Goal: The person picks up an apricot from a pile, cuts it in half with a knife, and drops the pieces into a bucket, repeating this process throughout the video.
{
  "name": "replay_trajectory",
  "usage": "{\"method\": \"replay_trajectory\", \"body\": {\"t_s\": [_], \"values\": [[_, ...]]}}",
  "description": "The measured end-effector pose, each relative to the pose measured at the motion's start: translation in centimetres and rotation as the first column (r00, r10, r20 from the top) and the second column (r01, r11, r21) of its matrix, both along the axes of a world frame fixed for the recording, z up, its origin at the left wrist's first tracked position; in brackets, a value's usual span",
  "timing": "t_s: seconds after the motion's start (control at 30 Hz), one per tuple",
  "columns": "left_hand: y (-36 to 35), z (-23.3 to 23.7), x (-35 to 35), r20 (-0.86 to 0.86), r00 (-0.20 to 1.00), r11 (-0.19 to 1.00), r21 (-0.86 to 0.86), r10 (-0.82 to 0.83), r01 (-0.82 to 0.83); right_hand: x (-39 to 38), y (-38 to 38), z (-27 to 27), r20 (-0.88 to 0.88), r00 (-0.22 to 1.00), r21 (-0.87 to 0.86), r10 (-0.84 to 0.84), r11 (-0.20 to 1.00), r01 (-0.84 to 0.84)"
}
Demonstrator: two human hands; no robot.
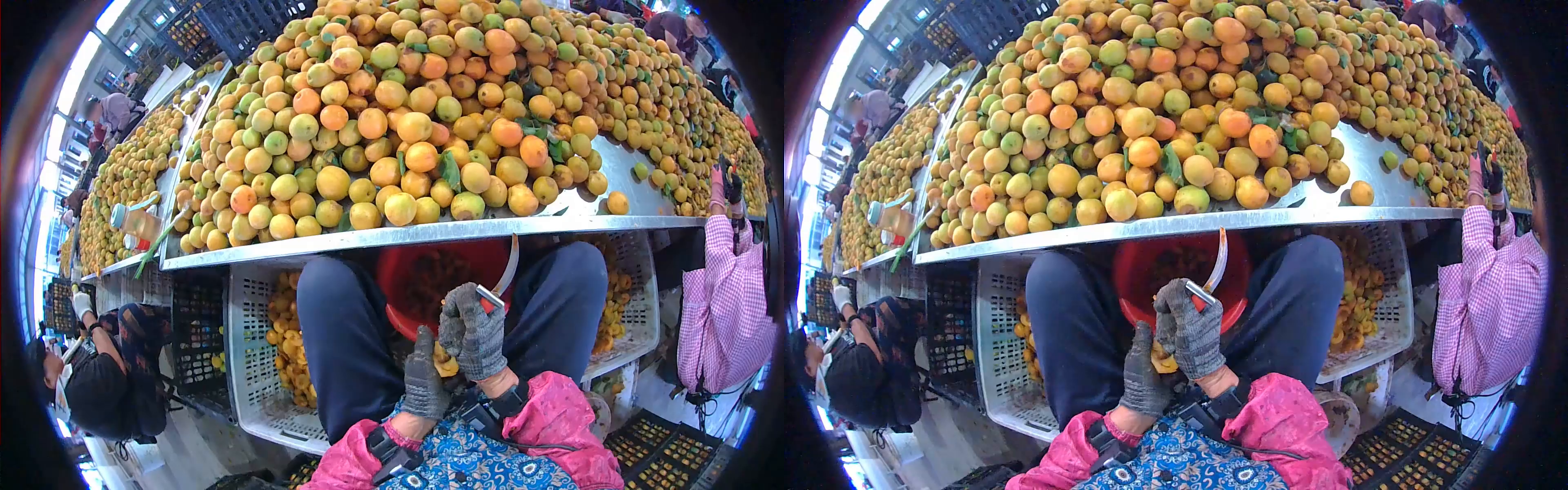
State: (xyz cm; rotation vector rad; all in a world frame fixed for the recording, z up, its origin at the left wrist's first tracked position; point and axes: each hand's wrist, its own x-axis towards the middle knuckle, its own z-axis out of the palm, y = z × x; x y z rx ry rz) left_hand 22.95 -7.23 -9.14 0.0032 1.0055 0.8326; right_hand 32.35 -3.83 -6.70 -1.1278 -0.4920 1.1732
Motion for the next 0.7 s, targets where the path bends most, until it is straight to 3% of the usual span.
{"method": "replay_trajectory", "body": {"t_s": [0.03,0.07,0.13,0.17,0.23,0.27,0.3,0.33,0.37,0.4,0.43,0.47,0.5,0.53,0.6,0.63,0.7], "values": [[-0.3,-0.3,-0.4,0.0,1.0,1.0,-0.004,0.002,-0.002,-0.1,-0.1,-0.1,-0.018,1.0,-0.017,-0.015,1.0,0.015],[-0.6,-1.1,-1.0,-0.279,0.953,0.95,0.25,-0.117,0.189,-0.1,0.0,0.0,-0.016,1.0,-0.017,-0.015,1.0,0.015],[-1.0,-2.8,-1.6,-0.548,0.823,0.807,0.414,-0.149,0.421,0.4,0.1,0.2,-0.316,0.945,-0.142,-0.079,0.989,0.035],[-1.1,-3.6,-1.8,-0.693,0.718,0.687,0.487,-0.071,0.539,0.5,0.1,0.3,-0.312,0.946,-0.148,-0.082,0.988,0.037],[-1.0,-4.8,-2.1,-0.799,0.6,0.549,0.52,0.041,0.654,0.7,0.4,0.4,-0.39,0.905,-0.218,-0.167,0.972,0.085],[-1.0,-5.3,-2.1,-0.753,0.658,0.56,0.539,-0.014,0.629,1.2,-0.1,-0.2,-0.526,0.845,-0.158,-0.093,0.987,0.01],[-0.8,-4.8,-2.0,-0.724,0.689,0.565,0.552,-0.042,0.613,1.0,-0.2,-0.5,-0.519,0.849,-0.162,-0.098,0.987,0.015],[-0.3,-3.6,-1.7,-0.692,0.718,0.572,0.562,-0.07,0.597,0.8,-0.2,-0.7,-0.232,0.97,-0.113,-0.075,0.992,0.05],[0.0,-2.1,-1.6,-0.763,0.644,0.504,0.534,-0.06,0.679,0.5,-0.4,-0.8,0.078,0.995,-0.059,-0.061,0.996,0.066],[0.2,-0.9,-1.6,-0.826,0.562,0.435,0.49,-0.044,0.755,0.7,-1.0,-0.9,0.023,1.0,-0.01,0.018,1.0,-0.017],[0.2,-1.5,-1.8,-0.823,0.566,0.437,0.492,-0.047,0.753,0.6,-1.0,-1.0,0.027,0.999,-0.013,0.017,1.0,-0.017],[0.2,-2.5,-1.8,-0.388,0.878,0.794,0.421,-0.279,0.438,0.4,-1.0,-0.9,0.165,0.982,0.0,0.095,0.995,-0.096],[0.0,-3.0,-1.8,0.184,0.963,0.98,0.055,-0.196,0.189,0.3,-1.1,-0.7,0.302,0.939,0.001,0.164,0.985,-0.173],[-0.2,-3.2,-1.9,0.193,0.96,0.979,0.056,-0.205,0.198,0.1,-1.2,-0.3,0.518,0.843,0.061,0.145,0.977,-0.206],[-0.2,-3.4,-2.4,0.344,0.933,0.98,-0.12,-0.108,0.158,-0.8,-1.0,-0.2,0.654,0.736,0.109,0.173,0.942,-0.318],[-0.1,-4.4,-2.7,0.397,0.915,0.977,-0.157,-0.073,0.146,-1.2,-1.0,-0.6,0.595,0.765,0.108,0.246,0.919,-0.38],[-0.4,-7.5,-2.4,0.262,0.956,0.986,0.126,-0.136,0.105,-0.8,-0.9,0.5,0.798,0.517,0.023,0.31,0.841,-0.54]]}}
